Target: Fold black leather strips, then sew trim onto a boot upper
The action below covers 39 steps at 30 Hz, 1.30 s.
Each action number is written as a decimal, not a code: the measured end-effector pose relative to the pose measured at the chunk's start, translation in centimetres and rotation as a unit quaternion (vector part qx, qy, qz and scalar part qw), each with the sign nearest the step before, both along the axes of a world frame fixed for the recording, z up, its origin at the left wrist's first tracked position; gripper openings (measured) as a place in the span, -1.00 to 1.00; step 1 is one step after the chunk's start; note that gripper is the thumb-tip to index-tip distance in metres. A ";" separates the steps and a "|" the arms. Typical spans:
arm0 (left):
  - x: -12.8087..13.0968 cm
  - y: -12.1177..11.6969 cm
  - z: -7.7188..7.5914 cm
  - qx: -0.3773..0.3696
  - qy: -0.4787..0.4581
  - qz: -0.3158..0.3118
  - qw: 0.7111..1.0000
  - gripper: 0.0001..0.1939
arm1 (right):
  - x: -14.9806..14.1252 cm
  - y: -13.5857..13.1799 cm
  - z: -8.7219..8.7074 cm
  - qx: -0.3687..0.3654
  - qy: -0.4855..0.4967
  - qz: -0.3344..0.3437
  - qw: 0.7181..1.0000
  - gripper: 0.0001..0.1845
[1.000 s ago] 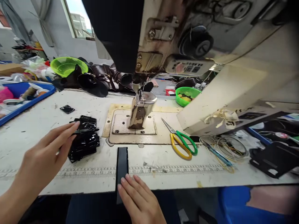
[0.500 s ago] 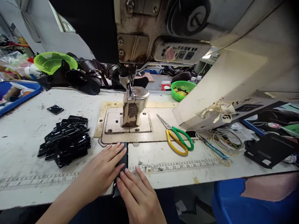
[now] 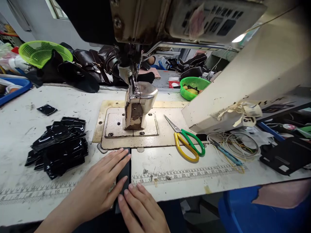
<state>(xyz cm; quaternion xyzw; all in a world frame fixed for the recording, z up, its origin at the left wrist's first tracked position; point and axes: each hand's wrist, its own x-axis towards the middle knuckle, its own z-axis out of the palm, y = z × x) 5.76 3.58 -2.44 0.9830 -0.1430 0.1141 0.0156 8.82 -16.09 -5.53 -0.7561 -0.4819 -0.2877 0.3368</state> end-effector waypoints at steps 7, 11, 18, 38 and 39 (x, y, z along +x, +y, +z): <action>0.5 0.0 0.6 -0.017 0.019 0.000 1.000 -0.46 | -0.2 -0.1 0.1 0.007 0.039 0.014 0.999 -0.77; 0.2 0.5 0.7 -0.033 0.036 0.000 0.999 -0.44 | 0.1 -0.9 0.5 -0.013 0.039 0.038 0.998 -0.74; -0.2 1.2 0.6 -0.035 0.081 -0.011 0.996 -0.37 | 1.2 -1.2 1.9 -0.052 0.097 0.010 0.994 -0.79; -0.8 1.6 0.6 -0.163 0.109 -0.007 0.981 -0.32 | 0.6 1.2 2.4 -0.047 0.285 -0.115 0.950 -0.83; -0.7 1.6 0.5 -0.160 0.108 -0.011 0.981 -0.33 | 0.6 1.4 2.4 -0.040 0.285 -0.121 0.950 -0.82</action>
